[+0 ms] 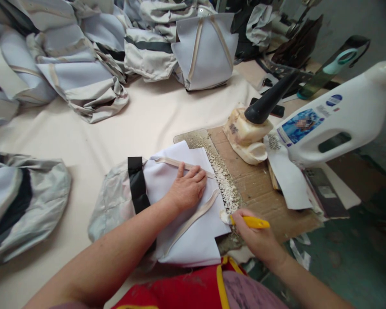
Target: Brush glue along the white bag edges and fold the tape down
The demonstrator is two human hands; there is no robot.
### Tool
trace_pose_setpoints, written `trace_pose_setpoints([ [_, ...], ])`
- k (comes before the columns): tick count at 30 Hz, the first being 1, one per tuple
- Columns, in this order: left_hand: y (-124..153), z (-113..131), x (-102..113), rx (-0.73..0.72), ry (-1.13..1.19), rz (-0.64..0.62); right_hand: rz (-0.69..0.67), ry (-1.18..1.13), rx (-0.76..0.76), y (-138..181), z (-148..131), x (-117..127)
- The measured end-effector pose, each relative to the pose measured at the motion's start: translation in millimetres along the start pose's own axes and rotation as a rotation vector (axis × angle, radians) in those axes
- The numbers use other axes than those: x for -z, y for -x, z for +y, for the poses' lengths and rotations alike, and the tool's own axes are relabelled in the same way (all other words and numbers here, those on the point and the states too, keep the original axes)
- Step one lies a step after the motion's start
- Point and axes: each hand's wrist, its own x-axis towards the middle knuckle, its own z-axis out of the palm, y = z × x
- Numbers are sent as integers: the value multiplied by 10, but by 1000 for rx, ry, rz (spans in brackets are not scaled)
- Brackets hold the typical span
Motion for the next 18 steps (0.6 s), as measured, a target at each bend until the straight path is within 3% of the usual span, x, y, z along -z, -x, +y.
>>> trace_pose_setpoints([
  [6,-13,1,24,-8,-7,-14,10,-35,-111,378,59,84],
  [13,-31,9,70,-10,-18,-82,273,-20,-108,232,-16,294],
  [15,-54,-28,149,-19,-30,-123,256,-20,-77,190,-34,220],
  [18,-137,-219,368,43,-91,-121,93,-23,-29,228,-8,62],
])
